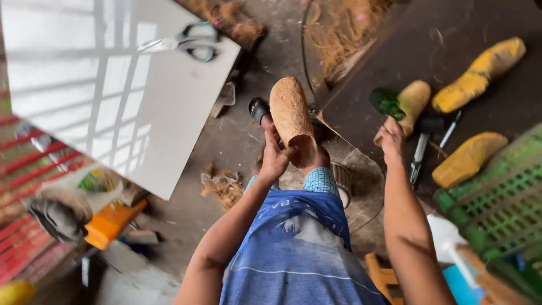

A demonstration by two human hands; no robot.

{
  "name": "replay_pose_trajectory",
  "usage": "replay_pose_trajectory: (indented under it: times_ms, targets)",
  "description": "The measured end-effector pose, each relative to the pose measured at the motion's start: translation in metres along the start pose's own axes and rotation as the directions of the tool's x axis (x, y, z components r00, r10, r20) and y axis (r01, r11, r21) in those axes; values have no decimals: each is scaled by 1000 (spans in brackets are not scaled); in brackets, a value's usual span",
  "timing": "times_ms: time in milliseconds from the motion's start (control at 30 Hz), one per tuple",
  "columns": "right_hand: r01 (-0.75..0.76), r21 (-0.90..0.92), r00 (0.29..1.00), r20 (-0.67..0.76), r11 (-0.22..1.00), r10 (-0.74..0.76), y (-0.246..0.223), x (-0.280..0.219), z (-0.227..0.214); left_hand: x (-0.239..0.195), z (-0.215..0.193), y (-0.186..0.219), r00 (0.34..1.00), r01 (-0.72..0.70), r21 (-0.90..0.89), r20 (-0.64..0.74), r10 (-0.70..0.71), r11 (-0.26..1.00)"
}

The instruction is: The person uses a green glass bottle to shape and smooth the interior of a coco fiber slipper, then places it on a white board. They pick up a second slipper, inspect it, and place it beside the first. The person then wipes the white board with a dark cloth.

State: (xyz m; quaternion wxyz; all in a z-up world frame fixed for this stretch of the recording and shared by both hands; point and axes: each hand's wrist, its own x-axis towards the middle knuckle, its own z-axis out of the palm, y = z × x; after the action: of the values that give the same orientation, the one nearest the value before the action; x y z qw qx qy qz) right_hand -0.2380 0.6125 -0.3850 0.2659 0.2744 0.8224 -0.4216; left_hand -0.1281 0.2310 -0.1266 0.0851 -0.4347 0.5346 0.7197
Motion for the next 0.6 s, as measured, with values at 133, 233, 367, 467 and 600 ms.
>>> replay_pose_trajectory:
  times_ms: [133, 233, 367, 467, 600]
  targets:
    - [126, 165, 989, -95, 978, -112, 35, -41, -101, -36, -20, 44, 993, -69, -119, -108, 56, 991]
    - [200, 102, 972, 105, 975, -210, 43, -70, -185, -66, -52, 57, 963, -173, -239, -247, 112, 955]
    - [411, -858, 889, 452, 307, 74, -197, -216, -117, -94, -108, 53, 859, -352, -336, -487, 159, 873]
    - [675, -664, 716, 695, 321, -66, -321, -302, -55, -115, -147, 58, 806, -342, -379, -588, 61, 860]
    - [965, -64, 200, 805, 254, -558, -411, -382, 106, -93, -229, 35, 668, -521, -336, -732, 131, 785]
